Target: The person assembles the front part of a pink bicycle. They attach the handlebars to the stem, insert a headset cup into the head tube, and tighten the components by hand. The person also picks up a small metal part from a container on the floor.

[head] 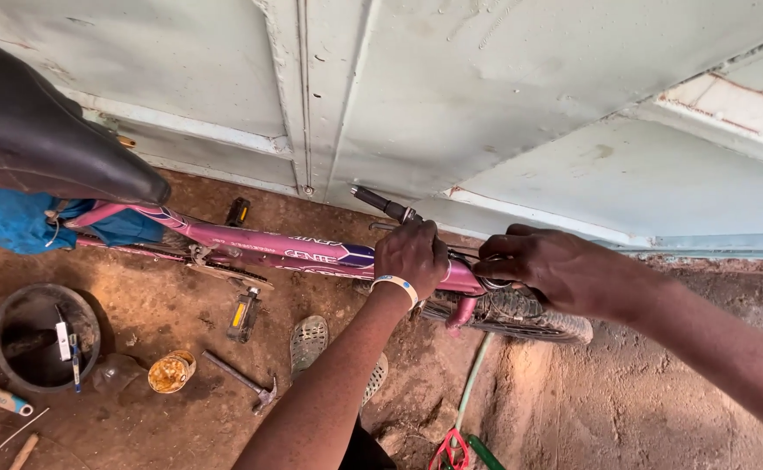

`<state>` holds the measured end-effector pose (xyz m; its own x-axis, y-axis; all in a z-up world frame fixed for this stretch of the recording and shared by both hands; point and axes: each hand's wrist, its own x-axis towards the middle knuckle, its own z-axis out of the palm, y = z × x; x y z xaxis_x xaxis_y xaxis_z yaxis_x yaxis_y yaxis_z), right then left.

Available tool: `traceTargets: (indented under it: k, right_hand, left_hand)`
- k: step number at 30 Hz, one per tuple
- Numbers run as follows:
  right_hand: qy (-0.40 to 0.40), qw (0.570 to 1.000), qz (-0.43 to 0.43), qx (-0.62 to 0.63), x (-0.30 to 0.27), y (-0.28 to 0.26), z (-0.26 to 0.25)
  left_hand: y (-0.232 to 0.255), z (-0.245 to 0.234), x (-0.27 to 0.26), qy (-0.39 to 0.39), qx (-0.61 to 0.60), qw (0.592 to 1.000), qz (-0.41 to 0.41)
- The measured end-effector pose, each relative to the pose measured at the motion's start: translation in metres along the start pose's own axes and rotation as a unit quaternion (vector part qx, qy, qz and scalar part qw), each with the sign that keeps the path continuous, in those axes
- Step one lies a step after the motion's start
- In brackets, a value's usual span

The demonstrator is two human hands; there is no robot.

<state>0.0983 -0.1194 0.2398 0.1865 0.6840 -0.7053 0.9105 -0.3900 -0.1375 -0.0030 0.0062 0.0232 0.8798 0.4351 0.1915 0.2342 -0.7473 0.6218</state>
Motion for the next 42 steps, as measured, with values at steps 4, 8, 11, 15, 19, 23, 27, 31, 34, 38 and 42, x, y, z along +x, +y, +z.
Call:
traceTargets:
  k: [4, 8, 11, 15, 19, 23, 27, 31, 34, 38, 42]
  right_hand:
    - [-0.012, 1.000, -0.023, -0.014, 0.002, 0.001, -0.003]
    - [-0.020, 0.999, -0.034, -0.024, 0.003, 0.002, -0.005]
    - [-0.030, 0.997, -0.053, -0.038, 0.005, 0.002, -0.005]
    - [-0.039, 0.994, -0.087, -0.061, 0.008, 0.004, -0.006]
    - [-0.046, 0.989, -0.117, -0.079, 0.012, 0.005, -0.004]
    - [-0.057, 0.991, -0.098, -0.071, 0.008, 0.006, -0.002]
    - [-0.081, 0.992, -0.071, -0.071, 0.017, 0.023, 0.023]
    - [-0.109, 0.982, -0.057, -0.141, 0.018, 0.002, 0.009]
    - [-0.122, 0.944, -0.118, -0.282, 0.016, 0.002, 0.014]
    - [-0.081, 0.923, -0.119, -0.357, 0.015, -0.005, 0.014]
    - [-0.106, 0.928, -0.123, -0.334, 0.008, -0.020, -0.003]
  left_hand:
    - [0.002, -0.007, 0.001, -0.010, -0.003, 1.000, -0.003]
    - [0.000, -0.007, 0.001, -0.026, -0.032, 0.999, -0.003]
    - [0.001, -0.009, 0.000, -0.030, -0.031, 0.999, -0.009]
    - [0.001, -0.012, -0.002, -0.027, -0.040, 0.999, -0.009]
    - [0.002, -0.017, -0.002, -0.034, -0.039, 0.999, -0.001]
    - [0.000, -0.012, -0.006, -0.027, -0.042, 0.999, -0.004]
    - [0.002, -0.018, -0.007, -0.034, -0.036, 0.999, 0.000]
    - [0.003, -0.020, -0.009, -0.025, -0.040, 0.999, 0.006]
    - [0.004, -0.021, -0.011, -0.023, -0.047, 0.999, 0.007]
    - [0.002, -0.017, -0.013, -0.007, -0.037, 0.999, 0.008]
    - [0.002, -0.018, -0.014, -0.016, -0.042, 0.999, 0.009]
